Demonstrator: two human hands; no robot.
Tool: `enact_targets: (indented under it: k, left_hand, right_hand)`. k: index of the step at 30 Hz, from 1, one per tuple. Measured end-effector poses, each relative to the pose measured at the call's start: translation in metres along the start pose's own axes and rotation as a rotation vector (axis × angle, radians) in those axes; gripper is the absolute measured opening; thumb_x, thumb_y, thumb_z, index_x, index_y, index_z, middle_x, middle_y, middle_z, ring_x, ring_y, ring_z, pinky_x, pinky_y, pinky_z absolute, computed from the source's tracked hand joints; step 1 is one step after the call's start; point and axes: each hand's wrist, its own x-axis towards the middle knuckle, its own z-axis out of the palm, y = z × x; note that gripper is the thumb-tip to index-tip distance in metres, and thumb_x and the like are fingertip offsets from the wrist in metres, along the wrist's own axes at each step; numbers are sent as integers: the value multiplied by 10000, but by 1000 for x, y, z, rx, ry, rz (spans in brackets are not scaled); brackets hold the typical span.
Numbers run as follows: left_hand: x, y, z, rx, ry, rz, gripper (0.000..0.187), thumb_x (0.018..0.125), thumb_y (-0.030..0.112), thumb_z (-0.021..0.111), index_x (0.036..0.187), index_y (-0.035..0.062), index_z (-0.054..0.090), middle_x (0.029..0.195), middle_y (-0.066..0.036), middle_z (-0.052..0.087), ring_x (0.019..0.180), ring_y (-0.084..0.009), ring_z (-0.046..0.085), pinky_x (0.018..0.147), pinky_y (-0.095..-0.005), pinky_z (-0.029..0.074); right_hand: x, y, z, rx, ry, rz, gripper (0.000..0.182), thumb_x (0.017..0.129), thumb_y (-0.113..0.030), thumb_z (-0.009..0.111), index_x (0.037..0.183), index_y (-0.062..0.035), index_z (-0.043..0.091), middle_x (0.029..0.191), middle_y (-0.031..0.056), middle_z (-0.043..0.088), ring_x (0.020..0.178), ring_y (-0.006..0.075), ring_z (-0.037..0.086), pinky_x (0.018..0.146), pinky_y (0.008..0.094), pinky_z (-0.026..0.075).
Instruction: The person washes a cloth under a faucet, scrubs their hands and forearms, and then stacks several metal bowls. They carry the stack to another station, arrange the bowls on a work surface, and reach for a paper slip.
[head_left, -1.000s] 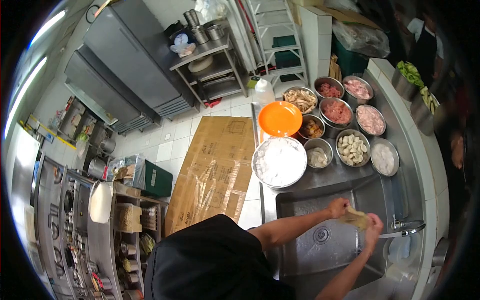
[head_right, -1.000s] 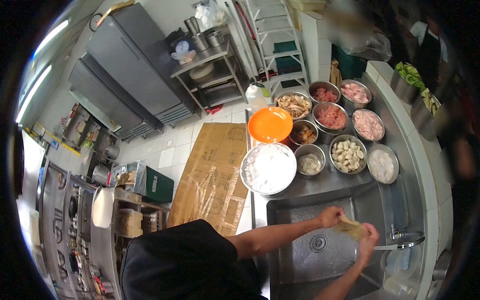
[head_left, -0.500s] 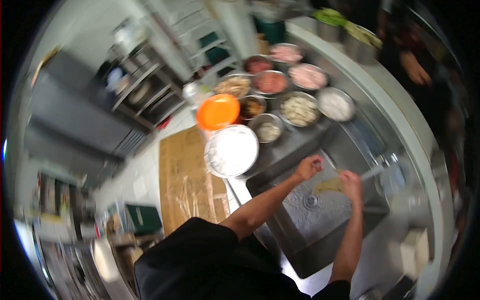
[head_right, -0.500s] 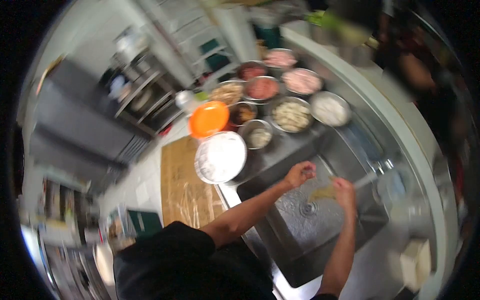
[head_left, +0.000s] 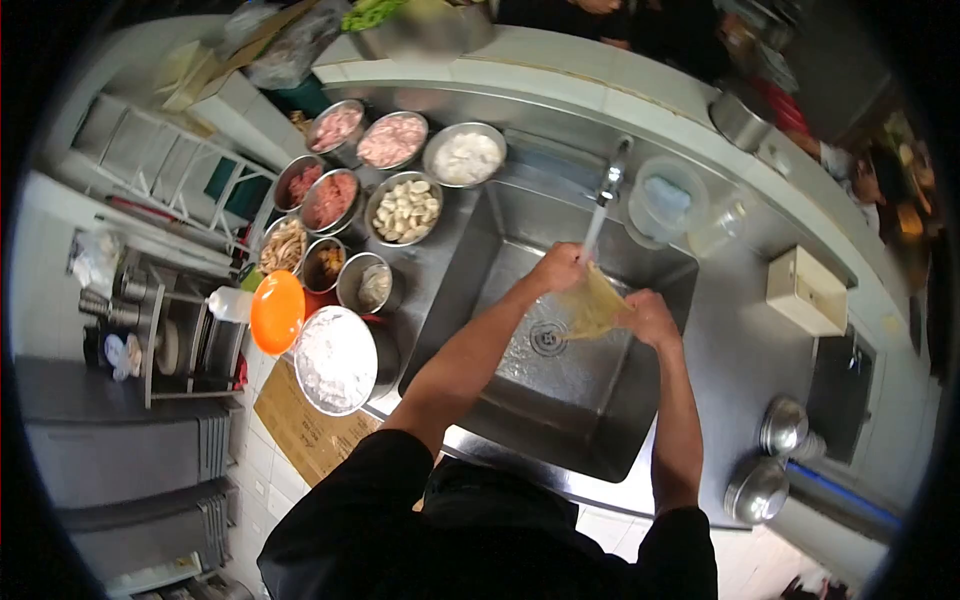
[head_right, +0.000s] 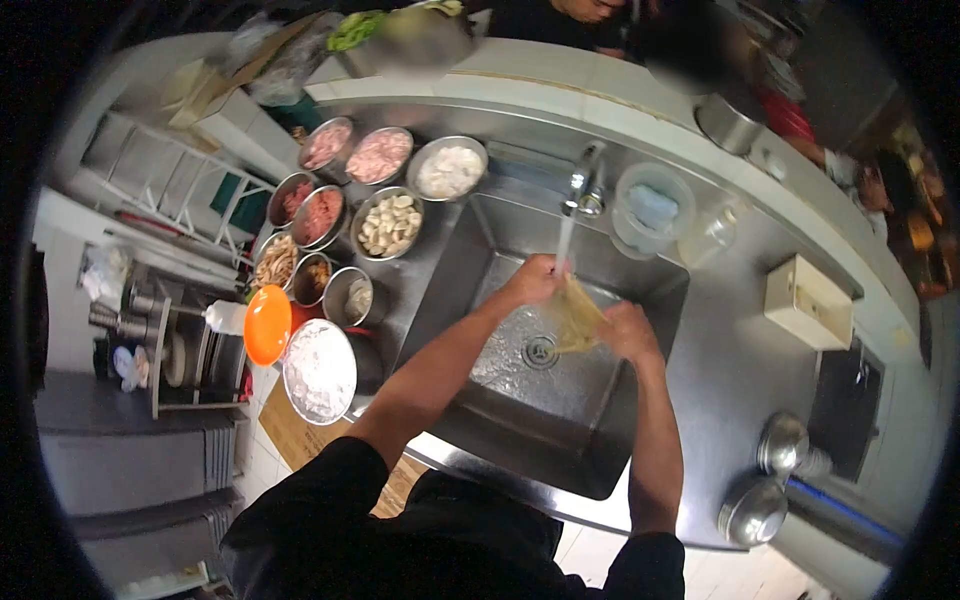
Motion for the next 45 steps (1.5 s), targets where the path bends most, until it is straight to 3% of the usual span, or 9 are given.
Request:
enact_targets:
  k: [7,9,13,16,22,29,38,42,45]
  left_hand:
    - [-3,11,50,-974,-124,-454,114,777,94,437,774,74,549,674,-4,480,609,-133,473,547,-282,409]
    - [5,7,64,-1132,-77,-460,93,795,131,448,769,82,522,679,-5,461,615,-126,459,543,-275,408]
    - [-16,-32,86,-1348,-186,-201,179,850,210,429,815,70,535,708,-20,498,624,-136,483,549,-288,423]
    - [-29,36,63,-868,-39,-951,285,897,293,399,879,48,544,769,-47,545,650,-146,513,571,-311,443]
    - [-42,6,56,-1029,-258,-606,232,897,219,484,983,20,566,862,-54,588,712,-138,555,605,-294,464]
    - [-1,5,27,-296,-323,-474,284,862,282,568,893,3,608,741,-14,591,698,-76,503,620,-257,426]
    - [6,2,24,-99,-896,-146,275,835,305,604,840,29,604,757,4,585,680,-71,498,627,-248,420]
    - [-9,-11,65,-1066,-61,-665,218,856,284,569,884,68,589,801,4,588,706,-106,549,636,-253,459]
    - [-22,-36,97,-1039,-111,-466,237,885,289,511,936,67,579,830,-30,603,737,-147,581,615,-283,487]
  right_hand:
    - [26,45,68,2077,329,-386,334,879,-278,527,916,43,611,914,115,627,803,192,593,730,310,459]
    - [36,-22,85,1355,899,84,267,867,-235,532,802,10,617,736,96,625,696,191,596,655,341,479]
    - [34,-67,82,592,992,-62,197,815,-153,534,689,-9,580,651,165,582,638,283,591,611,375,464]
    - [48,-40,83,435,844,-68,205,797,-148,500,679,4,573,690,224,570,688,397,561,616,430,441]
    - [75,5,117,917,814,378,480,897,-404,368,862,25,581,880,212,598,849,331,560,806,414,403]
    - [2,-19,67,917,111,110,380,865,-380,536,952,-14,590,902,45,570,839,88,489,731,287,427]
    - [22,22,102,2290,862,175,181,872,-224,539,746,-95,537,751,74,583,673,171,548,560,299,426]
    - [21,-36,87,1061,897,274,373,880,-275,522,575,-60,511,573,44,512,527,152,507,475,329,408]
    - [30,-51,79,401,1059,-123,344,835,-218,546,560,-13,537,522,135,511,441,262,507,467,377,413]
